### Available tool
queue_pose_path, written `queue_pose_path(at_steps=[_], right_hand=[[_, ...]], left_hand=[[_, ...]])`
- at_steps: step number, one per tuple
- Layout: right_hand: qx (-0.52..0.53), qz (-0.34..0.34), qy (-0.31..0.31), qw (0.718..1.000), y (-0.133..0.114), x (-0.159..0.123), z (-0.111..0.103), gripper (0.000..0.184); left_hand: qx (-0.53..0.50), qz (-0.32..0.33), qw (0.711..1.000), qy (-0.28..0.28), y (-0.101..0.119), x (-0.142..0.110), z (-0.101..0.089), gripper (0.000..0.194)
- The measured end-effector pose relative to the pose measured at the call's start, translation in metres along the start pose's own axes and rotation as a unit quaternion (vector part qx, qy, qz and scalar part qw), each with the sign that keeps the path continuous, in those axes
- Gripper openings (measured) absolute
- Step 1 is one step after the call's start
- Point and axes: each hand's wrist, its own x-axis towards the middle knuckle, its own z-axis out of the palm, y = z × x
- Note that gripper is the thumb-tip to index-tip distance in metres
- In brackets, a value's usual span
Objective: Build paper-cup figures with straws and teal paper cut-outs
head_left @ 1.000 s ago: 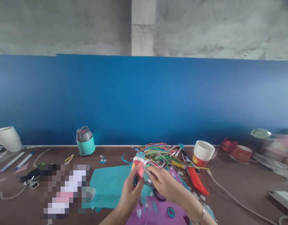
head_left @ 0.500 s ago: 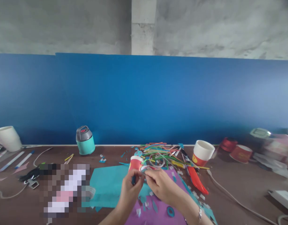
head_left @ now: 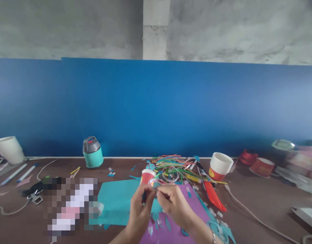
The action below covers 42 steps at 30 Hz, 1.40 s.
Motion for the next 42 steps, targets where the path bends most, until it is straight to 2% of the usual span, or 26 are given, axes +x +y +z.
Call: queue_pose_path(at_steps=[3,9,14,17,20,22,24,25,26,28,30,32,33,35,37,38,40,42], right_hand=[[0.062,0.026,-0.019,0.998,-0.003,-0.001,0.002,0.028],[0.005,-0.039,0.002,0.999,-0.009,0.0,-0.003,0.032],[0.118,0.028,-0.004,0.993,-0.01,0.0,0.004,0.029],[0.194,0.052,0.034,0.979,-0.012,0.001,0.013,0.032],[0.243,0.088,0.09,0.962,-0.011,0.005,0.014,0.033],[0.192,0.096,0.118,0.97,-0.005,0.008,0.006,0.032],[0.045,0.073,0.137,0.987,0.005,0.012,-0.008,0.03],[-0.062,0.057,0.14,0.987,0.012,0.013,-0.015,0.028],[-0.177,0.056,0.129,0.974,0.019,0.014,-0.023,0.025],[-0.346,0.111,0.078,0.928,0.033,0.014,-0.034,0.025],[-0.39,0.143,0.062,0.908,0.044,0.013,-0.039,0.023],[-0.399,0.153,0.075,0.901,0.047,0.012,-0.038,0.019],[-0.389,0.143,0.09,0.906,0.046,0.011,-0.036,0.016],[-0.308,0.097,0.119,0.939,0.037,0.012,-0.031,0.012],[-0.149,0.05,0.117,0.981,0.026,0.014,-0.024,0.023],[-0.078,0.041,0.108,0.99,0.02,0.015,-0.022,0.026],[0.008,0.035,0.094,0.995,0.012,0.015,-0.017,0.023],[0.033,0.033,0.097,0.994,0.009,0.015,-0.014,0.016]], left_hand=[[-0.014,0.009,1.0,0.017,0.005,0.0,-0.001,0.028],[-0.026,0.008,1.0,0.012,0.01,0.002,-0.002,0.03],[-0.024,0.022,0.999,0.013,0.014,-0.001,-0.003,0.031],[-0.041,0.031,0.998,0.021,0.014,-0.001,-0.003,0.031],[-0.105,-0.035,0.993,0.037,0.012,0.004,-0.005,0.032],[-0.167,-0.103,0.98,0.043,0.011,0.01,-0.006,0.035],[-0.223,-0.153,0.962,0.037,0.01,0.016,-0.006,0.038],[-0.244,-0.171,0.954,0.031,0.01,0.018,-0.006,0.039],[-0.261,-0.187,0.947,0.024,0.009,0.02,-0.005,0.039],[-0.286,-0.212,0.934,0.008,0.006,0.02,-0.003,0.039],[-0.303,-0.227,0.926,-0.007,0.002,0.019,-0.002,0.037],[-0.313,-0.236,0.92,-0.017,0.0,0.016,0.0,0.037],[-0.315,-0.243,0.917,-0.018,-0.001,0.015,0.0,0.038],[-0.31,-0.265,0.913,-0.02,-0.001,0.014,0.0,0.039],[-0.303,-0.287,0.909,-0.023,0.001,0.014,0.001,0.041],[-0.299,-0.294,0.908,-0.024,0.002,0.013,0.001,0.042],[-0.294,-0.304,0.906,-0.026,0.003,0.013,0.002,0.044],[-0.287,-0.308,0.907,-0.029,0.004,0.013,0.003,0.046]])
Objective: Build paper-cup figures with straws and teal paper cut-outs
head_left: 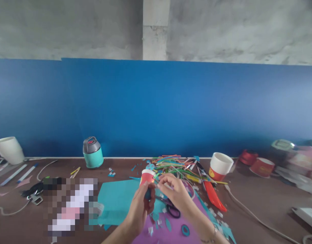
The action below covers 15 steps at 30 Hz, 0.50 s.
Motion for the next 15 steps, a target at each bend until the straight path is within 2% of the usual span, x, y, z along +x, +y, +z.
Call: queue_pose_path(at_steps=[3,5,7,9,11,13,15], right_hand=[[-0.018,-0.015,0.005,1.0,0.0,-0.003,0.001,0.013],[-0.071,-0.06,0.024,0.995,0.0,-0.005,0.002,0.013],[-0.162,-0.135,0.06,0.976,-0.002,-0.009,0.004,0.013],[-0.25,-0.212,0.091,0.94,-0.005,-0.014,0.006,0.013],[-0.295,-0.265,0.111,0.911,-0.01,-0.019,0.007,0.014],[-0.3,-0.294,0.132,0.898,-0.016,-0.024,0.007,0.013],[-0.28,-0.289,0.142,0.904,-0.021,-0.027,0.007,0.011]], left_hand=[[0.018,0.004,1.0,-0.008,-0.002,0.0,0.0,0.047],[0.029,0.012,0.999,-0.011,-0.004,0.0,0.0,0.048],[0.035,0.023,0.999,-0.006,-0.008,-0.001,-0.001,0.05],[0.042,0.045,0.998,0.001,-0.011,-0.002,-0.001,0.05],[0.049,0.066,0.997,0.002,-0.012,-0.003,0.0,0.05],[0.051,0.069,0.996,0.008,-0.01,-0.004,0.002,0.053],[0.045,0.06,0.997,0.019,-0.006,-0.004,0.005,0.057]])
